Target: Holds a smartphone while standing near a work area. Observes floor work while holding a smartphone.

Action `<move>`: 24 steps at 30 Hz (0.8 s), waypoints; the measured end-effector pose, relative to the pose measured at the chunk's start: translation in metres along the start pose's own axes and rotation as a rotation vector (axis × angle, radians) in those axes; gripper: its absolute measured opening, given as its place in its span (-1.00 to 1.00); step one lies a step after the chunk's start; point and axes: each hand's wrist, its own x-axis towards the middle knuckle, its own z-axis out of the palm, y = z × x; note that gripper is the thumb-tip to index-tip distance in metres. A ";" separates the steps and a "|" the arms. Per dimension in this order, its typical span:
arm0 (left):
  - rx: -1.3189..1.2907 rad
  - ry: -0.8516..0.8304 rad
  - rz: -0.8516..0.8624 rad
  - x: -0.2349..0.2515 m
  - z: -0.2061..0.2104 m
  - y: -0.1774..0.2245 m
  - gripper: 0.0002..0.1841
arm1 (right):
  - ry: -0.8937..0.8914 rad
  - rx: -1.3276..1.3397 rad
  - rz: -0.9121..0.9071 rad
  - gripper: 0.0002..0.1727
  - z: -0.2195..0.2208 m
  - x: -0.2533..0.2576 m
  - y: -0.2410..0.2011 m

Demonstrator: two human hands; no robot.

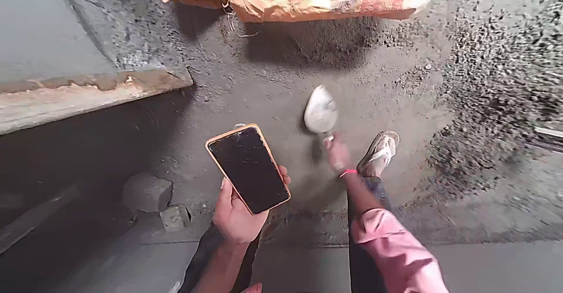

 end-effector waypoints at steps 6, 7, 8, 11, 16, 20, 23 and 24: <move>0.122 0.008 -0.014 0.009 -0.018 -0.021 -0.22 | -0.218 -0.003 -0.033 -0.30 0.126 -0.009 -0.064; 0.133 0.021 -0.039 0.006 -0.025 -0.026 -0.22 | -0.153 0.032 -0.018 -0.31 0.116 -0.001 -0.060; 0.142 0.028 -0.065 0.003 -0.031 -0.031 -0.22 | -0.084 0.068 -0.002 -0.34 0.094 0.009 -0.054; 0.133 0.029 -0.098 0.007 -0.035 -0.041 -0.21 | 0.085 0.210 0.041 -0.32 0.007 0.047 -0.022; 0.121 -0.028 -0.092 0.014 -0.021 -0.042 -0.25 | 0.317 0.288 0.133 -0.26 -0.121 0.097 0.082; 0.142 -0.030 -0.122 0.013 -0.021 -0.046 -0.25 | 0.429 0.658 0.250 -0.37 -0.216 0.125 0.176; 0.154 -0.023 -0.150 0.011 -0.018 -0.049 -0.24 | 0.495 0.750 0.218 -0.40 -0.215 0.100 0.181; 0.164 -0.037 -0.157 0.015 -0.016 -0.050 -0.24 | 0.444 0.607 0.152 -0.38 -0.196 0.083 0.171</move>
